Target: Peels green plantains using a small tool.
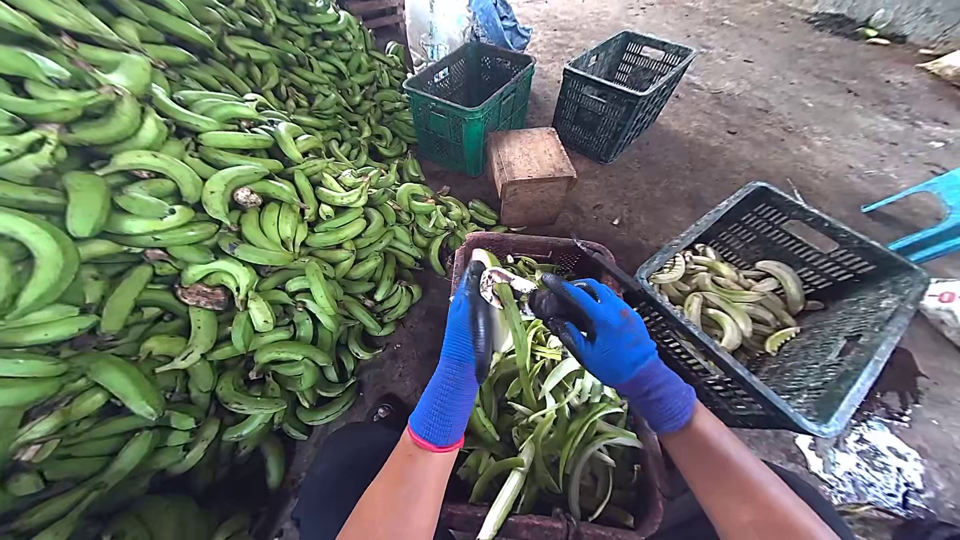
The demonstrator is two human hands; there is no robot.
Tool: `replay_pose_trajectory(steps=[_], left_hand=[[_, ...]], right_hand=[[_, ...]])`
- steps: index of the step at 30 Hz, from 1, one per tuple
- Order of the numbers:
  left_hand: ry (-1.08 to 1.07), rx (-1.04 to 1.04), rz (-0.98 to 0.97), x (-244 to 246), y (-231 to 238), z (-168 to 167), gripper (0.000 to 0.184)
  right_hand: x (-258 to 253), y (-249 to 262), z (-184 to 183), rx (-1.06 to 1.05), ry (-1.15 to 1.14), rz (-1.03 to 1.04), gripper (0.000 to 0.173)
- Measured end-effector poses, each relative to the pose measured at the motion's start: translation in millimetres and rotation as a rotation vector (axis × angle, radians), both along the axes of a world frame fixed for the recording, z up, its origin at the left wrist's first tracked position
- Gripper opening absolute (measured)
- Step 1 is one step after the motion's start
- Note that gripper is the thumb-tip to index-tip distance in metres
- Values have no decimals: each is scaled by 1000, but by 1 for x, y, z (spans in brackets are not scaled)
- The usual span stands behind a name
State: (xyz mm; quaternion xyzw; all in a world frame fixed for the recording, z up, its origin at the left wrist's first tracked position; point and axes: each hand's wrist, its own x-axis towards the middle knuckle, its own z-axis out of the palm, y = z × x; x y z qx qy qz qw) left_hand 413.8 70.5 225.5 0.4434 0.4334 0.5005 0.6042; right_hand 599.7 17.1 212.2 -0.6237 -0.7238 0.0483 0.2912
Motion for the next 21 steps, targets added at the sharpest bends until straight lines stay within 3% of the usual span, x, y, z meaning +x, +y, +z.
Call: replay_pose_trajectory(steps=[4,7,10,12,14,17,19,21], left_hand=[[539,177,-267,1,-9,7,43],[631,145,-401,4,-10,6,45],[522,10,-290,-1,5,-6,47],[384,-19,-223,-10,9,-9,38],[121,-117,-206,-17,11,-13,33],[-248,-276,-185,-22,14,-10,40],[-309,-275,-166,-24,13,-7,39],[-183,-183,-147,-21,7,-6,39]], right_hand=[[5,8,25,-471,170,-98,43],[14,17,32,-748,283,-154,45],[17,6,21,-525,266,-88,41],[19,-2,11,-359,176,38,47],[21,-8,-1,-125,36,178,52],[25,-10,-10,140,-77,313,51],[24,-11,-7,179,-101,317,49],[19,-11,-4,142,-94,264,48]])
